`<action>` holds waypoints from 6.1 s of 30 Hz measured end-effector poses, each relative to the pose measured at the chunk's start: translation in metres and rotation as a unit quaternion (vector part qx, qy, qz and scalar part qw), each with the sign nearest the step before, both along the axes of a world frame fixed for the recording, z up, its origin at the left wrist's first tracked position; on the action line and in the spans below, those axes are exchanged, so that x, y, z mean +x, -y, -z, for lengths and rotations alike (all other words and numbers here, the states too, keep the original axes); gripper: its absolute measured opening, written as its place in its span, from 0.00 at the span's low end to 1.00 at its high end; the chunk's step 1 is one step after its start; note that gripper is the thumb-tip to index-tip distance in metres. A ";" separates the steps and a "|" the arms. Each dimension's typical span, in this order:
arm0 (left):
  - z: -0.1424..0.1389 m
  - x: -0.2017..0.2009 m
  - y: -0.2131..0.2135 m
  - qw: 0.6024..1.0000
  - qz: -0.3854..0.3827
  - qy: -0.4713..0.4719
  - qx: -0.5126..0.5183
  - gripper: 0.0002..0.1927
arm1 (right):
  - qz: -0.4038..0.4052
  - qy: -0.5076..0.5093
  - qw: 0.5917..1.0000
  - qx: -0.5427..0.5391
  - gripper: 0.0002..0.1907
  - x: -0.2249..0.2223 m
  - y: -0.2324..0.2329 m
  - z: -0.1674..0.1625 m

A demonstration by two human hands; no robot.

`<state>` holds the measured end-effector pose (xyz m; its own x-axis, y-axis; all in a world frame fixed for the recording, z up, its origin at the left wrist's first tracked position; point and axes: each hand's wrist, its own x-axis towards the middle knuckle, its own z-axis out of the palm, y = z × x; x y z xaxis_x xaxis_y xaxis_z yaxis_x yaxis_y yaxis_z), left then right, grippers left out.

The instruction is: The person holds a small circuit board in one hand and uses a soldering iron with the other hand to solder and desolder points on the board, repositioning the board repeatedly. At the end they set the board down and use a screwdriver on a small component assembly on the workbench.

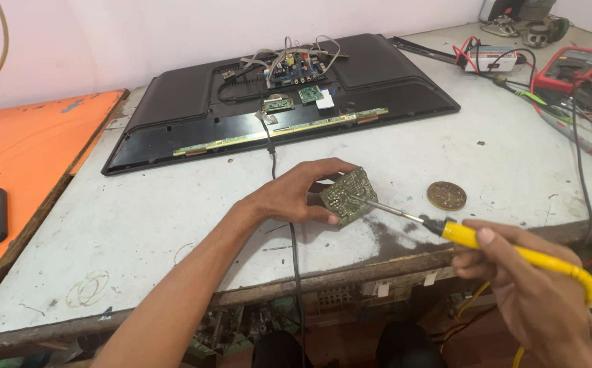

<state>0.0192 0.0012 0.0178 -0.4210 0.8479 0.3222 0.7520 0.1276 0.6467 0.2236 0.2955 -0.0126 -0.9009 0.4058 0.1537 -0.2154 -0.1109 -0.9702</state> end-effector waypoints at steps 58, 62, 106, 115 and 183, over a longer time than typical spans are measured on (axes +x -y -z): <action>-0.004 -0.002 -0.008 0.988 -0.125 0.047 0.073 0.37 | 0.136 -0.026 0.970 0.202 0.11 0.035 0.068 -0.018; -0.004 0.000 -0.010 0.986 -0.149 0.037 0.069 0.34 | 0.134 -0.045 0.973 0.184 0.11 0.033 0.069 -0.016; -0.010 0.015 -0.011 0.980 -0.170 -0.041 0.096 0.38 | 0.150 0.053 0.963 0.217 0.10 0.037 0.081 -0.046; -0.010 0.012 -0.011 0.981 -0.165 -0.052 0.092 0.38 | 0.151 -0.091 0.909 0.379 0.10 0.036 0.085 -0.049; -0.003 0.000 -0.011 0.997 -0.072 -0.019 0.035 0.34 | 0.166 0.014 0.957 0.238 0.11 0.046 0.076 -0.020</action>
